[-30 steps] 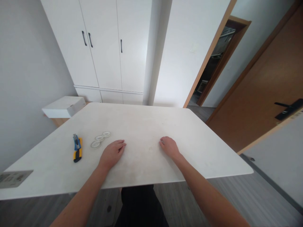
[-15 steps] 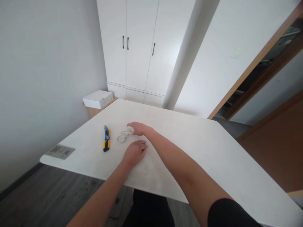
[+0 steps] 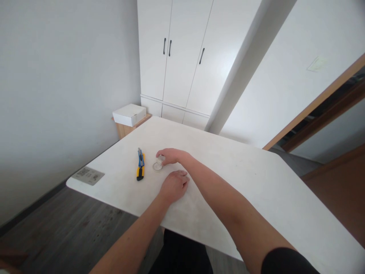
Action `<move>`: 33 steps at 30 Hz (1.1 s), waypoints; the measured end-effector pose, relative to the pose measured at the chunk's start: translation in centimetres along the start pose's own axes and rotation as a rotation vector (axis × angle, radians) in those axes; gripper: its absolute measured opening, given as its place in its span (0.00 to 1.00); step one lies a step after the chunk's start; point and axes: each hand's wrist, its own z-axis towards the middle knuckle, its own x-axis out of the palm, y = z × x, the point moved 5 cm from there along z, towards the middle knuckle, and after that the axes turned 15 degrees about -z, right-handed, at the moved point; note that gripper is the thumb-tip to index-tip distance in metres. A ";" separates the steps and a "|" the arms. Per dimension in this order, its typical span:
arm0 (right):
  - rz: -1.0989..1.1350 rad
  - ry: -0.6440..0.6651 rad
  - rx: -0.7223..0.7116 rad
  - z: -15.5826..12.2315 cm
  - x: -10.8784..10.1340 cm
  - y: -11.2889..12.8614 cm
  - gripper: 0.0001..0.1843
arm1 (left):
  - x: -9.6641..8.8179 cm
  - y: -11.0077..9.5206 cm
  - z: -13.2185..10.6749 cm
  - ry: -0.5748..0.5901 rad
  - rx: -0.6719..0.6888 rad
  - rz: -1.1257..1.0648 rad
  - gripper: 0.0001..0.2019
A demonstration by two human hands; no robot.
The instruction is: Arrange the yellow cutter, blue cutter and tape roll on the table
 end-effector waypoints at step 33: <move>-0.236 0.058 -0.005 0.0 1.0 5.0 0.25 | 1.6 1.9 -0.6 -0.032 -0.102 0.044 0.18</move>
